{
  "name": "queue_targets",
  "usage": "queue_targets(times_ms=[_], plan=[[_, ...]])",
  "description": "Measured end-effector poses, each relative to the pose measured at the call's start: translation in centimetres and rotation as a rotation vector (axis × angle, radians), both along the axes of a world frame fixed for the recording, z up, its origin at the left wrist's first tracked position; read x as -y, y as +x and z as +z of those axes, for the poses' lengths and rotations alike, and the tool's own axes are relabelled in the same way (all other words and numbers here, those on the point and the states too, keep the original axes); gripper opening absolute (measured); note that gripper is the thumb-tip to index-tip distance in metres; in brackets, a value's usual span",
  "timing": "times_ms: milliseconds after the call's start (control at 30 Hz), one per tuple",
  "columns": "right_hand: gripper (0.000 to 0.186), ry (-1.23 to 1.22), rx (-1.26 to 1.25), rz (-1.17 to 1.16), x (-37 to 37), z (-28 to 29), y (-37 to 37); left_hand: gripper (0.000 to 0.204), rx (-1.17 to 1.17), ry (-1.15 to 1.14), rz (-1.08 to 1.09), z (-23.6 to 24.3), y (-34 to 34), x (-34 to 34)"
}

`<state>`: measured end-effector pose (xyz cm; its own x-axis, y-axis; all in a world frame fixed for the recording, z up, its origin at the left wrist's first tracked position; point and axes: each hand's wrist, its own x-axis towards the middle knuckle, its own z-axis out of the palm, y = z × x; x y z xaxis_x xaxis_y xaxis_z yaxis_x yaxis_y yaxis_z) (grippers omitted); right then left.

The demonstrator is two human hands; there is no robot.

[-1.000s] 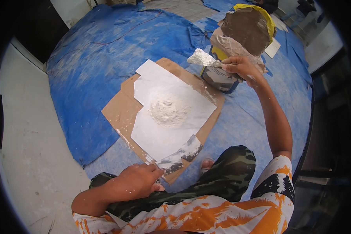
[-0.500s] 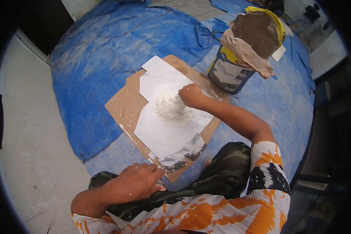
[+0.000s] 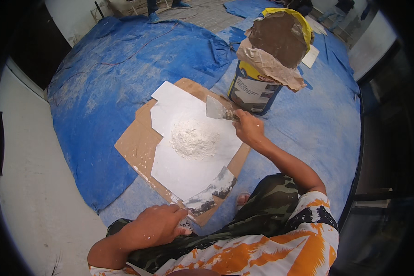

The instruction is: The person applies white plaster to a wall using a putty knife, smoothing the surface in multiple passes. They then scoop additional plaster from a bucket onto a cardboard sheet and continue applying it to the wall.

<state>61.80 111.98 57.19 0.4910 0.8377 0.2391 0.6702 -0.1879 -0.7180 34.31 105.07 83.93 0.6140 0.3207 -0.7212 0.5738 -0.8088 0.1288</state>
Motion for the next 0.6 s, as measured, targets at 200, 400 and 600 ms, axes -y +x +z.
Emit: queue_targets(times_ms=[200,400,600], plan=[[0.034,0.249,0.203,-0.511,4.5,9.3,19.0,0.050,-0.128,0.021,0.091,0.3,5.4,0.5],[0.017,-0.297,0.669,-0.248,-2.4,10.5,32.9,0.053,-0.190,-0.013,0.064,-0.3,8.6,1.1],[0.023,-0.514,0.791,0.013,-8.9,3.0,36.6,0.049,-0.130,-0.064,0.109,2.9,9.4,1.6]])
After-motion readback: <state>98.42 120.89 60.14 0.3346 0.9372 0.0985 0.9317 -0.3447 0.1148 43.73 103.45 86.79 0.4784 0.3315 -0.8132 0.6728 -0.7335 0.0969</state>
